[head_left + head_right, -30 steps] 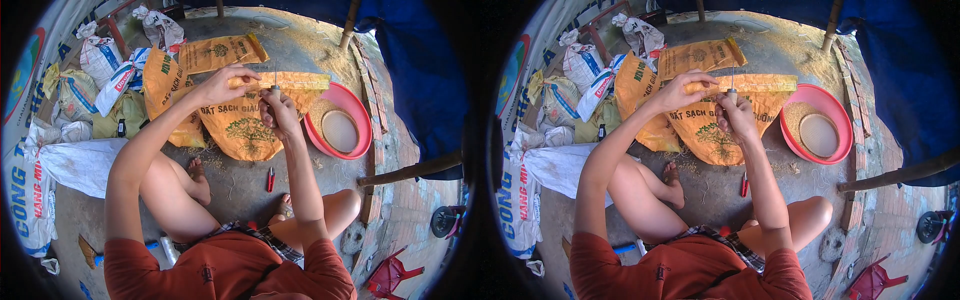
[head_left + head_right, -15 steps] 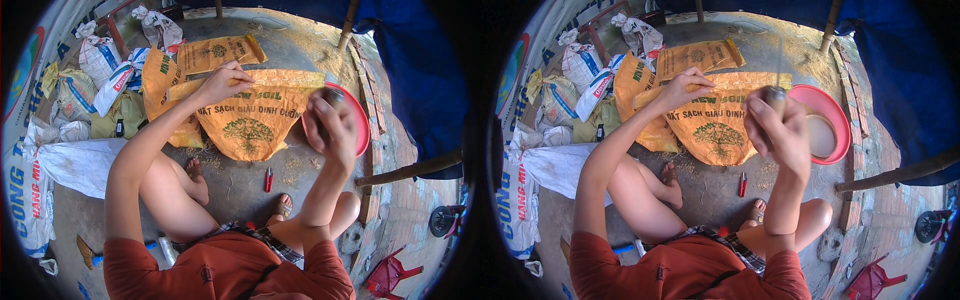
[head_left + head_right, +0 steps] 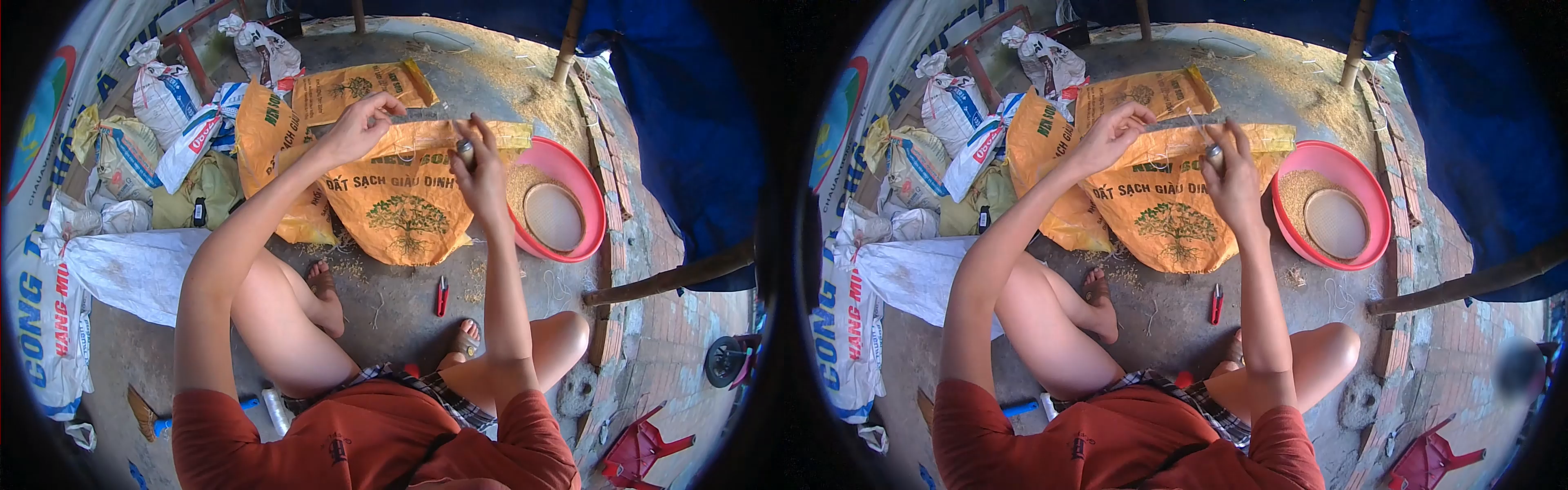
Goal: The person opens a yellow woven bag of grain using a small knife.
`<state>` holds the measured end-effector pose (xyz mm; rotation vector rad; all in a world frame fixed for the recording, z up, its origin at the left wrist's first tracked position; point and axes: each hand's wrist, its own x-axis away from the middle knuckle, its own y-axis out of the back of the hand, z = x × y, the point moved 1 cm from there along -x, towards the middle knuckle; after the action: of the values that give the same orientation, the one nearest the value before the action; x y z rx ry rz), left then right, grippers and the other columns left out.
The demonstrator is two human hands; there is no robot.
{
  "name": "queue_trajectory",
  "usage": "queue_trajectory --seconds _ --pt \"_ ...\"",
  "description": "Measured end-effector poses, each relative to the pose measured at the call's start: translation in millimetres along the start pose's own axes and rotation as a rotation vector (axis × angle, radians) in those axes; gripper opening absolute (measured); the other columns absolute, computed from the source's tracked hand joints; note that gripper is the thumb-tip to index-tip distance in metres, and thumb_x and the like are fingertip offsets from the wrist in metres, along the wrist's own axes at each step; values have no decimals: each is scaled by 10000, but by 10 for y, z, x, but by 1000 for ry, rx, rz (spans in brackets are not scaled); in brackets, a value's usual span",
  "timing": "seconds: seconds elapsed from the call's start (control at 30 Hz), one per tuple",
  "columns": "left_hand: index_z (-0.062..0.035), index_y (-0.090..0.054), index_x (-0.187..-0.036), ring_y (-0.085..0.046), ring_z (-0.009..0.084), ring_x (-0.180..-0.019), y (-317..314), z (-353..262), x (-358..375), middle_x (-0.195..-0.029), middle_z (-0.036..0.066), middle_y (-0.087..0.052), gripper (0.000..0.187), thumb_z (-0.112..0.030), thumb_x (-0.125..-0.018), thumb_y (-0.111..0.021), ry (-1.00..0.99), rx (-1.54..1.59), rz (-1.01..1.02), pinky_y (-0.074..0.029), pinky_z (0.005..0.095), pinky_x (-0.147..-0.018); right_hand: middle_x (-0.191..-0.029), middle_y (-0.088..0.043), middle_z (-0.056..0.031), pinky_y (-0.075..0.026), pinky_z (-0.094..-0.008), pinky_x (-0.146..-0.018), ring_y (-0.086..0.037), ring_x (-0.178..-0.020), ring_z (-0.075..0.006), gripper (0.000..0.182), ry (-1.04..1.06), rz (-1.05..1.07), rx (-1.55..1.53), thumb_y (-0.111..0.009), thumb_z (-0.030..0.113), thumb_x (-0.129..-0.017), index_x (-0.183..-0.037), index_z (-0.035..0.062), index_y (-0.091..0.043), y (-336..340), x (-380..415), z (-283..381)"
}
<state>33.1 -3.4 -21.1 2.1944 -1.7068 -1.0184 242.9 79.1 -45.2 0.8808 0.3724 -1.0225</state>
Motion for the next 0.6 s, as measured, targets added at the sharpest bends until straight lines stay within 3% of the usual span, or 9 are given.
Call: queue_trajectory --seconds 0.1,0.13,0.23,0.37,0.53,0.6 --pt "-1 -542 -1088 -568 172 -977 22 -75 -25 -1071 80 -575 243 -148 -911 -463 166 2 88 -422 301 -885 -1175 -452 -181 -476 -376 -790 -553 -981 -356 383 47 5 22 -588 32 -770 -1147 77 -536 -112 27 -30" --pt "-9 -516 -1168 -532 189 -1073 43 -49 -55 -1146 101 -558 359 -272 -931 -453 156 -43 189 -404 305 -918 -1179 -442 -189 -468 -393 -801 -544 -988 -365 356 -29 33 -1 -596 39 -771 -1122 67 -542 -113 41 -8" --pt "-18 -500 -1208 -512 206 -1098 -44 146 -121 -1166 121 -550 435 -348 -941 -406 160 71 339 -392 313 -933 -1182 -437 -189 -460 -403 -816 -542 -988 -367 356 -19 88 105 -601 56 -776 -1126 63 -539 -135 37 -71" --pt "-26 -505 -1217 -492 216 -1114 -81 152 -150 -1177 133 -547 523 -443 -932 -367 375 -19 332 -377 316 -945 -1186 -437 -191 -451 -408 -832 -529 -1014 -379 369 86 37 122 -600 80 -785 -1146 57 -531 -116 12 -8" --pt "-1 -575 -1102 -534 177 -946 -35 -86 -186 -1058 106 -590 618 -544 -897 -361 522 -73 510 -419 282 -819 -1122 -480 -201 -465 -406 -806 -549 -991 -380 380 -72 77 -62 -602 108 -790 -1158 50 -527 -51 -4 15" --pt "-3 -583 -1075 -528 165 -900 -23 7 -200 -1016 93 -593 597 -533 -899 -372 497 -61 547 -421 277 -787 -1082 -493 -194 -468 -408 -774 -559 -942 -379 347 -63 67 38 -605 101 -783 -1119 37 -541 -42 9 21"
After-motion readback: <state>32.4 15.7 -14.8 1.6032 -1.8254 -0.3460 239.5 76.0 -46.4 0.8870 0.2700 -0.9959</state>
